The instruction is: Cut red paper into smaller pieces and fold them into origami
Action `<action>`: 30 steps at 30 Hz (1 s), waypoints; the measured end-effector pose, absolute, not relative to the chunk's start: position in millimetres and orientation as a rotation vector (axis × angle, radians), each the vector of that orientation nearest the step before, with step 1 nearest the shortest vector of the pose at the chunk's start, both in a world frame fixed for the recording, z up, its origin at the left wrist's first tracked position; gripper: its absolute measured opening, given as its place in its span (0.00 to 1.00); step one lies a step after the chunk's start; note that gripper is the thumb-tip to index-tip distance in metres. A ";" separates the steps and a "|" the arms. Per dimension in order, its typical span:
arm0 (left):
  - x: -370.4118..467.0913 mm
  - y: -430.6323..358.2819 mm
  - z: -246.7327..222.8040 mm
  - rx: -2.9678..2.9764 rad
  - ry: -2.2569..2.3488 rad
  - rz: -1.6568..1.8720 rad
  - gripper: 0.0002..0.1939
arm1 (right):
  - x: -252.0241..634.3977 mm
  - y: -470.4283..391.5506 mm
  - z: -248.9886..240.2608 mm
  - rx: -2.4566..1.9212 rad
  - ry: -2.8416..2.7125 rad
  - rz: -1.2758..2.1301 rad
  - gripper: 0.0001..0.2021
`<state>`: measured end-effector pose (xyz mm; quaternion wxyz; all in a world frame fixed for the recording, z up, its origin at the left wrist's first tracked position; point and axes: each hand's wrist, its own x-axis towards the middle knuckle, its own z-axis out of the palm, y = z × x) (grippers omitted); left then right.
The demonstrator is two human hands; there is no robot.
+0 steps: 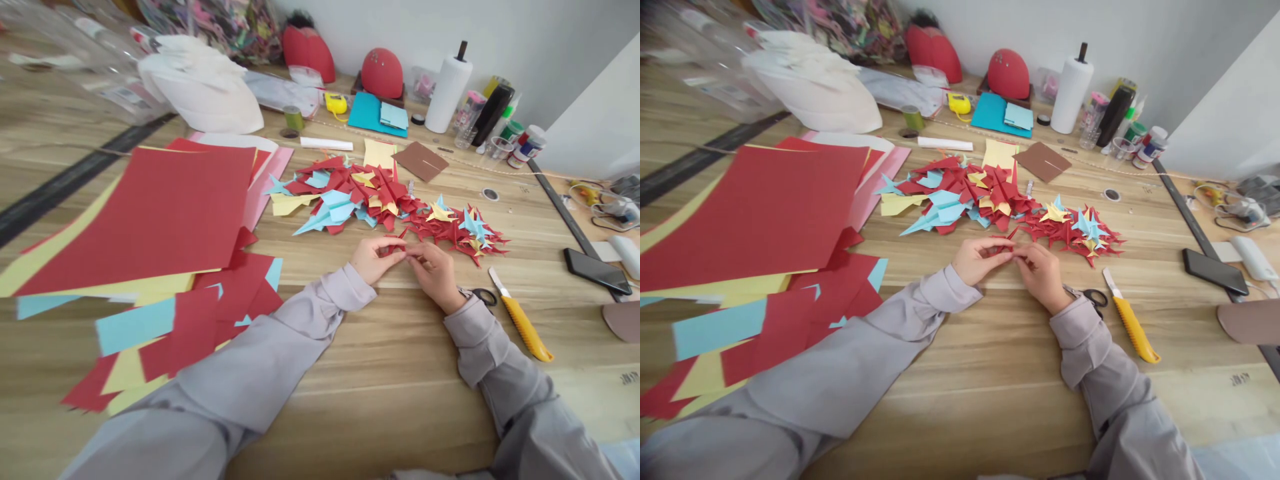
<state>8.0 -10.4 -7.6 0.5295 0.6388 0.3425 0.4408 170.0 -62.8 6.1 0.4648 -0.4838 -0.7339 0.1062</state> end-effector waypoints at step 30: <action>8.9 -11.0 0.6 1.475 0.928 1.162 0.06 | 168.2 -63.2 4.7 -1.225 -1.803 0.292 0.05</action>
